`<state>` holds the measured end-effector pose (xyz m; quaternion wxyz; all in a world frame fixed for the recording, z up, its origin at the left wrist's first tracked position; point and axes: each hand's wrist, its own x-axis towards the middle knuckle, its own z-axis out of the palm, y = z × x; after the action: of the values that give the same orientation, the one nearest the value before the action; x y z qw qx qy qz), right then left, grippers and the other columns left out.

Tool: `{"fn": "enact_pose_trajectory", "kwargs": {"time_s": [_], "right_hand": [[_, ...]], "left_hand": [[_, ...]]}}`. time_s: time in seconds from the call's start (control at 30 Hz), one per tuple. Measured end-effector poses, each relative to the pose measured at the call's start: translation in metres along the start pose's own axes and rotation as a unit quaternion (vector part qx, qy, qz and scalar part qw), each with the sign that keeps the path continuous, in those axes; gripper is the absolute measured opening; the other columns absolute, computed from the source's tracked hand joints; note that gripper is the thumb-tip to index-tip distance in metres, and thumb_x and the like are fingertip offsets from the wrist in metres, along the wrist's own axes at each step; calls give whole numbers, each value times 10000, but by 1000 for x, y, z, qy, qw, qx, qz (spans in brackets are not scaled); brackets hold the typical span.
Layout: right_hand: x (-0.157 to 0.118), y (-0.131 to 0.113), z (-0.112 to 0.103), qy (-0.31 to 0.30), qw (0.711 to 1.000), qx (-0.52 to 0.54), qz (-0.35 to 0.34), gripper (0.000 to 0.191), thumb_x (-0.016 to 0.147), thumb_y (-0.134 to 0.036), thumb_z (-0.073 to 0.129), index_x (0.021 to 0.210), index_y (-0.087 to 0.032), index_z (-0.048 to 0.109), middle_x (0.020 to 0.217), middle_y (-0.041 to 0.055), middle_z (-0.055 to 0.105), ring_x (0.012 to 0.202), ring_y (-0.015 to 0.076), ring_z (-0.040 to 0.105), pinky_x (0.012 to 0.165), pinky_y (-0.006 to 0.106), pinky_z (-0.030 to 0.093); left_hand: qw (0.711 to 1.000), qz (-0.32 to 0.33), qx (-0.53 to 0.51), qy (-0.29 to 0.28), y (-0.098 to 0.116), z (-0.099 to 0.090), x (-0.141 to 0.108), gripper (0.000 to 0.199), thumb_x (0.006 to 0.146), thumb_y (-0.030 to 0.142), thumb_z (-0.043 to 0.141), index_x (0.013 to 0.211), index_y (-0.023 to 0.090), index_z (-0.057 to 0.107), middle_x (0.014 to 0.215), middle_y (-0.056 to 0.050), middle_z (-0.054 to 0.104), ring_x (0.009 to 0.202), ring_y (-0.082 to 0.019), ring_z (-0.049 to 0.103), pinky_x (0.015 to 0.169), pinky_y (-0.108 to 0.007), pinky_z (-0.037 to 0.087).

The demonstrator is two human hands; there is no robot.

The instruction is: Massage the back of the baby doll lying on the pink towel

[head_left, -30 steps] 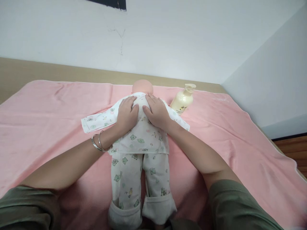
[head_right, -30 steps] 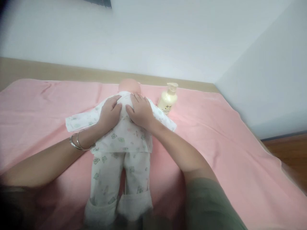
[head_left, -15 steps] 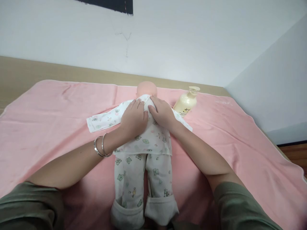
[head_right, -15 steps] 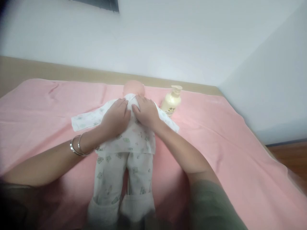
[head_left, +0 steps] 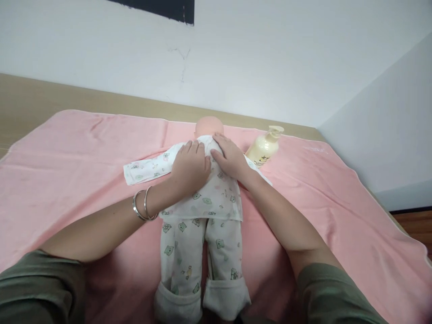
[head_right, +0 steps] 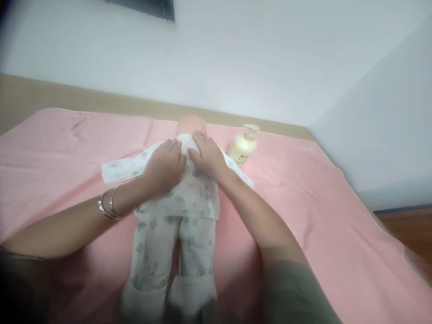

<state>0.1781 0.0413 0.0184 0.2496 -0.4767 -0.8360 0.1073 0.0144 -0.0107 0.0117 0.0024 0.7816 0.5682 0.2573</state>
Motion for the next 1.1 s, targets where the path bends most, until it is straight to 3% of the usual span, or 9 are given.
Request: {"fn": "enact_pose_trajectory", "kwargs": {"time_s": [0.07,0.13,0.3,0.4,0.5,0.6,0.77,0.9,1.1], "right_hand": [[2,7,-5,-2,1000,17,-2,587,973,-429,435,1469,-123,501,1566,119,474,1467,285,438,1236,487,358],[0,7,-6,-2,1000,13,-6,586,962,-431,454,1453,-117,521,1541,124,506,1446,285,465,1224,472,383],[-11,-14,2,5,998,-29,-61,528,985,-364,394,1428,-125,553,1469,133,572,1405,274,498,1210,463,407],[-12,-20,6,3,996,-34,-77,527,998,-362,371,1432,-124,553,1492,145,544,1445,277,450,1217,481,394],[-9,-14,8,4,998,-14,-66,535,988,-379,401,1439,-129,546,1540,145,496,1475,285,415,1234,510,364],[-3,-1,10,25,998,24,-46,557,971,-407,432,1434,-121,549,1544,145,495,1472,288,425,1247,513,343],[2,16,3,42,995,87,14,525,971,-411,429,1418,-179,578,1512,75,546,1423,264,501,1236,484,376],[2,17,-4,10,996,88,20,537,967,-394,429,1448,-191,554,1535,52,520,1435,264,493,1230,480,388],[0,10,-1,-6,1000,5,-11,557,973,-344,369,1461,-122,519,1546,107,502,1435,295,480,1233,509,372]], "left_hand": [[1000,8,-2,8,6,0,-6,490,970,290,337,1318,5,532,1428,-273,533,1392,-400,449,1168,-569,359],[1000,9,-4,10,6,-2,-4,468,955,282,358,1292,25,556,1401,-258,559,1367,-391,475,1156,-552,380],[994,-69,-72,-50,-16,-10,22,313,924,247,335,986,163,631,1007,-156,697,961,-319,643,887,-478,515],[984,-119,-115,-64,-28,-11,33,343,944,279,298,925,191,629,968,-124,707,890,-297,647,832,-452,519],[991,-97,-81,-51,-27,-8,31,381,954,267,277,965,168,644,997,-140,710,953,-304,654,903,-467,522],[999,-33,-18,-11,-15,-5,17,431,955,226,265,1113,95,643,1130,-189,694,1122,-326,631,1045,-506,487],[999,47,3,18,8,-2,-11,538,988,254,302,1424,-6,483,1519,-245,492,1472,-364,407,1220,-559,365],[999,40,-12,3,12,-4,-18,566,981,239,315,1442,-54,465,1540,-272,462,1499,-385,370,1249,-564,336],[999,38,-33,6,5,-1,-9,559,938,222,351,1409,-38,504,1509,-249,508,1467,-359,418,1268,-548,316]]}}
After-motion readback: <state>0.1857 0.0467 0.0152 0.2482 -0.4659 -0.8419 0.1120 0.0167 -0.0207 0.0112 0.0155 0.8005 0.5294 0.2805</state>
